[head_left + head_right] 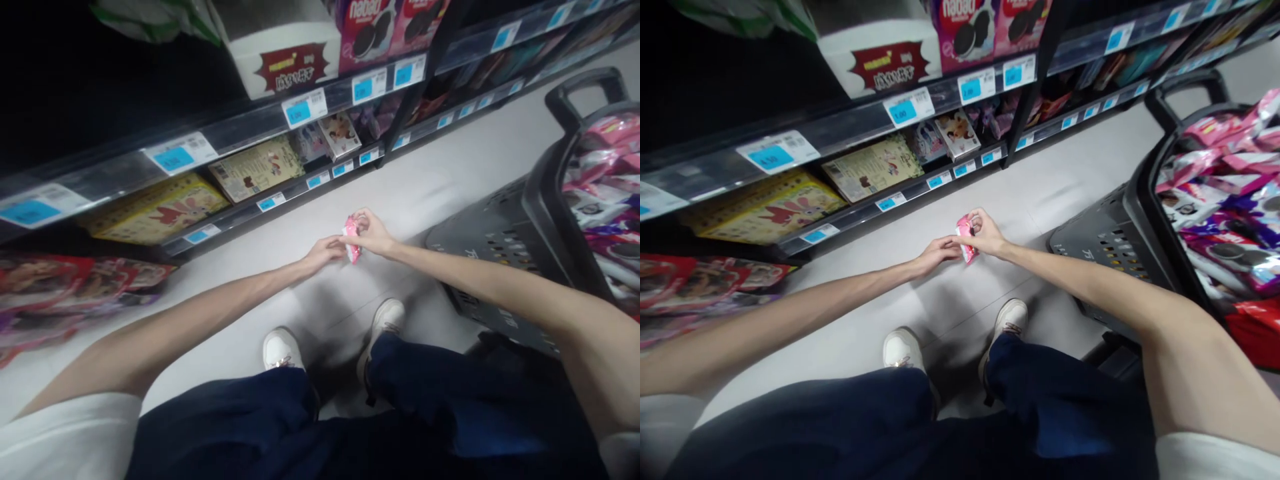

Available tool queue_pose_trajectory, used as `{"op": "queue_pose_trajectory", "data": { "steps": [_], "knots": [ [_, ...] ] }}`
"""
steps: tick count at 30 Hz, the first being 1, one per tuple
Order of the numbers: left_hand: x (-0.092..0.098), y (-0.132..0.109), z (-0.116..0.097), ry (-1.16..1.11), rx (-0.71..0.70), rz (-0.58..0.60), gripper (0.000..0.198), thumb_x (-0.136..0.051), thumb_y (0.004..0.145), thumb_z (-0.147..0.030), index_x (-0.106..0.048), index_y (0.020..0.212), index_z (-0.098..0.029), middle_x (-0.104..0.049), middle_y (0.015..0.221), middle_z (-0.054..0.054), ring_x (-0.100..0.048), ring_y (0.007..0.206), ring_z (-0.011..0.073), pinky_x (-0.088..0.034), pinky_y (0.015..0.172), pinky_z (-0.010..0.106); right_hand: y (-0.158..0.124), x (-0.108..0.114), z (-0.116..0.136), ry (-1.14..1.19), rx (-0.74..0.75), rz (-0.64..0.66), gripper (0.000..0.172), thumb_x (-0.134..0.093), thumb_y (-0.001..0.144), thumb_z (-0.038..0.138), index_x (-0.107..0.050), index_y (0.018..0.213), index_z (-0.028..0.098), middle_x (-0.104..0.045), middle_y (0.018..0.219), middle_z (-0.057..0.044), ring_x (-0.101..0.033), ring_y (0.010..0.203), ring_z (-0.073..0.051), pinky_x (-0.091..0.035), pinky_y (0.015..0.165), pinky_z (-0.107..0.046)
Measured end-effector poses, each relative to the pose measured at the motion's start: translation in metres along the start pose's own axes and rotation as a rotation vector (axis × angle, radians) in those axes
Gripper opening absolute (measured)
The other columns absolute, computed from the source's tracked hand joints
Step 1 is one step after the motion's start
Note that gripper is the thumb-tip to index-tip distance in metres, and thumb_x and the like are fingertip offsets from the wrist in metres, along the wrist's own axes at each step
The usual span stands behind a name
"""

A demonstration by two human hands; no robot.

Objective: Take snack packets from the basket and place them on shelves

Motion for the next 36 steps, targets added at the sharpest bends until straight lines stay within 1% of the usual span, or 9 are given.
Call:
{"op": "queue_pose_trajectory", "data": {
  "steps": [3, 8, 10, 13, 17, 22, 28, 32, 36],
  "knots": [
    [-0.012, -0.004, -0.005, -0.029, -0.032, 0.053, 0.051, -0.088, 0.062, -0.025, -0.069, 0.109, -0.015, -0.074, 0.101, 0.006, -0.068, 0.093, 0.0191, -0.054, 0.084, 0.032, 0.004, -0.002, 0.003, -0.086, 0.038, 0.034, 0.064, -0.095, 0.055, 0.040, -0.057, 0.104, 0.024, -0.066, 0.087, 0.002, -0.061, 0.077, -0.014, -0.050, 0.068, -0.023],
    [-0.026, -0.013, -0.002, -0.095, 0.024, 0.048, 0.050, -0.089, 0.067, -0.037, -0.070, 0.106, -0.012, -0.075, 0.106, 0.013, -0.070, 0.101, 0.0234, -0.055, 0.095, 0.040, 0.007, -0.009, 0.006, 0.064, 0.027, 0.145, 0.034, -0.072, 0.087, 0.046, -0.075, 0.109, 0.019, -0.076, 0.108, -0.005, -0.069, 0.101, -0.019, -0.055, 0.091, -0.030],
    [-0.026, -0.015, 0.001, -0.117, 0.039, 0.031, 0.053, -0.091, 0.064, -0.033, -0.070, 0.107, -0.013, -0.075, 0.111, 0.013, -0.069, 0.105, 0.0243, -0.055, 0.097, 0.041, 0.007, -0.005, 0.003, 0.151, -0.043, 0.158, 0.039, -0.079, 0.082, 0.035, -0.074, 0.116, 0.018, -0.078, 0.105, -0.006, -0.071, 0.098, -0.019, -0.058, 0.089, -0.030],
    [-0.024, -0.015, 0.006, -0.123, 0.037, 0.011, 0.059, -0.092, 0.062, -0.028, -0.068, 0.115, -0.015, -0.073, 0.117, 0.011, -0.069, 0.108, 0.0244, -0.055, 0.097, 0.042, 0.007, 0.000, 0.001, 0.208, -0.124, 0.184, 0.058, -0.089, 0.069, 0.022, -0.071, 0.124, 0.016, -0.080, 0.097, -0.007, -0.073, 0.080, -0.018, -0.060, 0.069, -0.026],
    [-0.025, -0.014, 0.009, -0.099, 0.020, 0.035, 0.058, -0.092, 0.062, -0.027, -0.068, 0.114, -0.014, -0.074, 0.116, 0.012, -0.069, 0.106, 0.0246, -0.054, 0.097, 0.041, 0.007, 0.003, 0.001, 0.220, -0.154, 0.200, 0.048, -0.091, 0.066, 0.020, -0.076, 0.111, 0.015, -0.080, 0.090, -0.008, -0.072, 0.069, -0.017, -0.054, 0.051, -0.021],
    [-0.022, -0.014, 0.011, -0.081, 0.018, 0.023, 0.058, -0.092, 0.060, -0.029, -0.070, 0.111, -0.014, -0.074, 0.113, 0.012, -0.069, 0.102, 0.0237, -0.054, 0.093, 0.038, 0.009, -0.001, -0.001, 0.180, -0.146, 0.222, 0.045, -0.092, 0.067, 0.025, -0.077, 0.108, 0.016, -0.079, 0.086, -0.007, -0.069, 0.065, -0.014, -0.051, 0.049, -0.019],
    [-0.011, -0.015, 0.014, 0.015, 0.004, -0.018, 0.048, -0.090, 0.064, -0.039, -0.074, 0.105, -0.020, -0.075, 0.101, 0.006, -0.067, 0.086, 0.0189, -0.052, 0.077, 0.030, 0.004, -0.011, 0.006, 0.016, -0.127, 0.434, 0.052, -0.096, 0.053, 0.027, -0.076, 0.100, 0.017, -0.077, 0.097, -0.003, -0.071, 0.089, -0.017, -0.058, 0.076, -0.023],
    [-0.002, -0.010, 0.016, 0.097, -0.018, -0.047, 0.039, -0.086, 0.067, -0.047, -0.075, 0.093, -0.020, -0.071, 0.081, 0.004, -0.061, 0.072, 0.0179, -0.046, 0.067, 0.030, -0.002, -0.016, -0.005, -0.079, -0.268, 0.610, 0.075, -0.099, 0.045, 0.032, -0.070, 0.112, 0.018, -0.074, 0.088, 0.001, -0.070, 0.071, -0.014, -0.057, 0.063, -0.021],
    [0.004, -0.004, 0.012, 0.192, -0.075, -0.093, 0.053, -0.083, 0.070, -0.053, -0.072, 0.107, -0.017, -0.062, 0.072, 0.000, -0.052, 0.066, 0.0147, -0.037, 0.061, 0.027, 0.008, -0.006, 0.008, -0.170, -0.291, 0.642, 0.071, -0.100, 0.043, 0.039, -0.069, 0.102, 0.013, -0.069, 0.071, 0.004, -0.063, 0.054, -0.010, -0.052, 0.050, -0.019]
  ]
}}
Point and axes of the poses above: each hand's wrist, its own y-axis towards the middle knuckle, its own x-axis out of the back of the hand, z = x × y, the point moved 8 cm from there along y, towards the middle knuckle
